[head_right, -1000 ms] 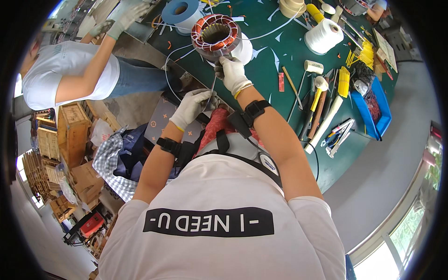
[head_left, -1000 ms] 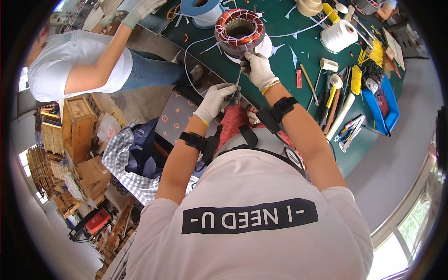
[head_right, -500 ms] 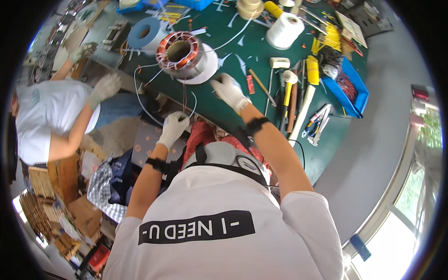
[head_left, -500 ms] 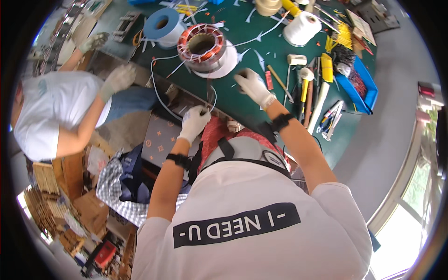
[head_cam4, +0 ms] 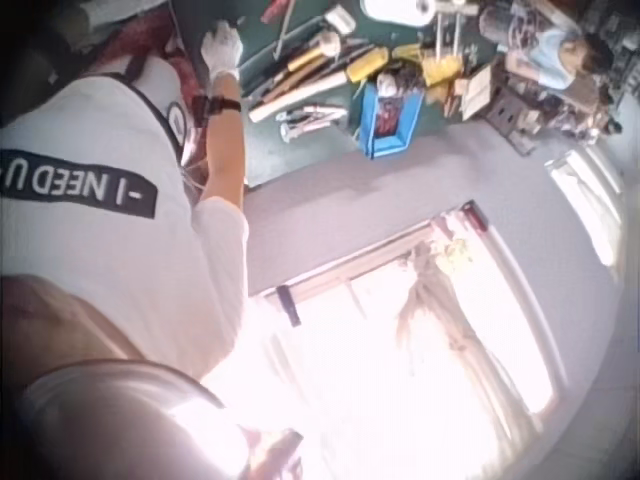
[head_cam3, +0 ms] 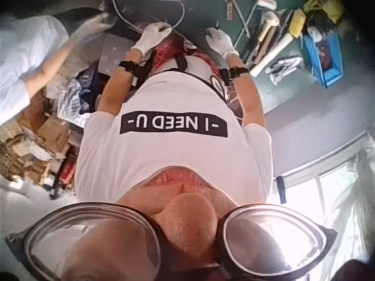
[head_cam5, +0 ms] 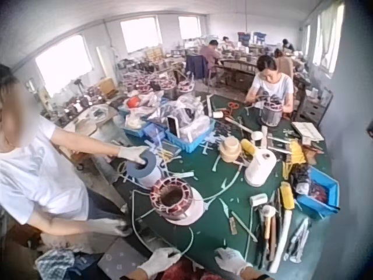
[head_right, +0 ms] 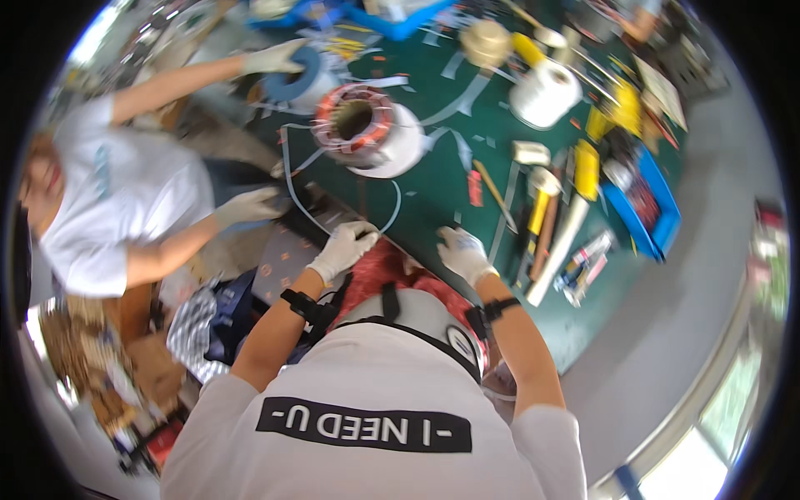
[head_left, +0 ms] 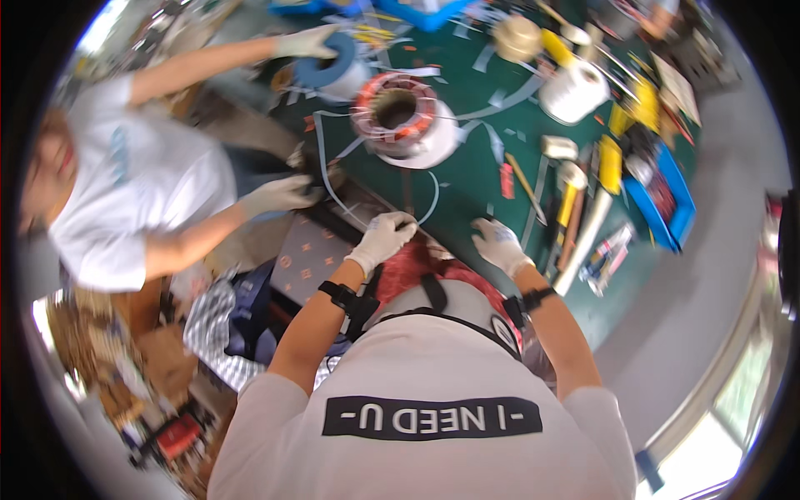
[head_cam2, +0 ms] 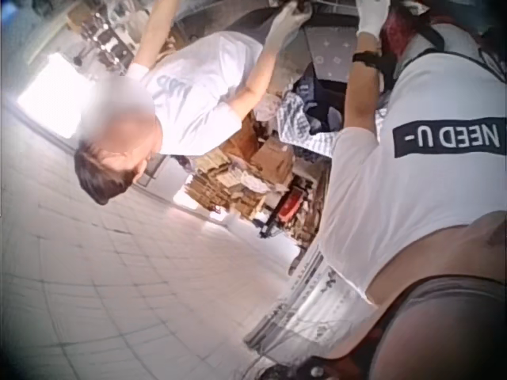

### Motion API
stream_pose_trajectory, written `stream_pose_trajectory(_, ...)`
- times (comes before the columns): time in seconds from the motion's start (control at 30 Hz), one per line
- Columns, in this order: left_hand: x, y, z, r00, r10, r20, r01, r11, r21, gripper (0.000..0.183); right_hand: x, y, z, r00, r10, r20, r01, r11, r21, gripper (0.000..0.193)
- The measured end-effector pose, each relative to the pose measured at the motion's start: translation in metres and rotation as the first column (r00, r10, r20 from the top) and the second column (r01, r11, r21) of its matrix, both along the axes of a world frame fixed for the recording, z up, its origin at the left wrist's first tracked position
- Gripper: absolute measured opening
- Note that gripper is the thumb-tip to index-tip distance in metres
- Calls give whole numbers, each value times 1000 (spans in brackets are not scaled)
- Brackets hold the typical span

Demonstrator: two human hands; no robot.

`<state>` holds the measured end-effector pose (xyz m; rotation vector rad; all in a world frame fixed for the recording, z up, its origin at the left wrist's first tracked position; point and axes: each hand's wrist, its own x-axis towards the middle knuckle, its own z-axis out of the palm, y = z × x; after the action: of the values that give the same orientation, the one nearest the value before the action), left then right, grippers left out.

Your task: Assembling an electrical motor stator by inserting and trimming insulation and wires.

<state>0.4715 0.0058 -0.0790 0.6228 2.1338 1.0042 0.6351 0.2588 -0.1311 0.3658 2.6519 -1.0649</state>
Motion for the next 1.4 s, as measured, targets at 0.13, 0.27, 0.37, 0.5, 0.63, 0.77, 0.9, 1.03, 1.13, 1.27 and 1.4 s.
stream_pose_trajectory(0.13, -21, -68, 15, 933, 285, 220, -306, 950, 68, 24, -36, -16, 39, 979, 44, 197, -5, 981, -194, 39)
stream_pose_trajectory(0.27, -48, -102, 19, 799, 521, 301, -582, 797, 164, 25, -94, -47, 128, 989, 144, 33, -109, 864, -492, 33)
stream_pose_trajectory(0.37, -58, -111, 21, 769, 529, 358, -623, 745, 237, 25, -160, -79, 204, 960, 44, -276, -244, 613, -751, 27)
stream_pose_trajectory(0.5, -69, -126, 23, 749, 545, 377, -652, 709, 270, 24, -308, -132, 237, 787, 209, -580, -481, 797, -365, 30)
stream_pose_trajectory(0.63, -96, -152, 32, 856, 468, 220, -512, 826, 234, 21, -441, -167, 194, 674, 723, 154, -683, 689, -242, 15)
stream_pose_trajectory(0.77, -125, -179, 54, 764, 567, 307, -633, 750, 190, 17, -544, -142, 125, 628, 722, 290, -748, 663, -33, 15)
stream_pose_trajectory(0.9, -174, -194, 67, 698, 644, 314, -710, 681, 179, 14, -623, -146, 55, 148, 969, -199, -895, 216, 389, 28)
stream_pose_trajectory(1.03, -251, -186, 53, 746, 655, 122, -656, 691, 304, 16, -643, -208, 4, 967, -251, -28, 250, 967, -37, 52)
stream_pose_trajectory(1.13, -300, -174, 49, 615, 745, 257, -788, 594, 163, 17, -633, -241, -14, 871, -488, -58, 490, 854, 173, 74)
stream_pose_trajectory(1.27, -368, -170, 46, 757, 633, -162, -583, 766, 271, 17, -633, -244, -23, 769, -637, -59, 636, 771, -27, 72)
stream_pose_trajectory(1.4, -431, -159, 38, 850, 479, -217, -439, 874, 210, 18, -618, -226, -12, 680, -727, 100, 707, 612, -353, 58)
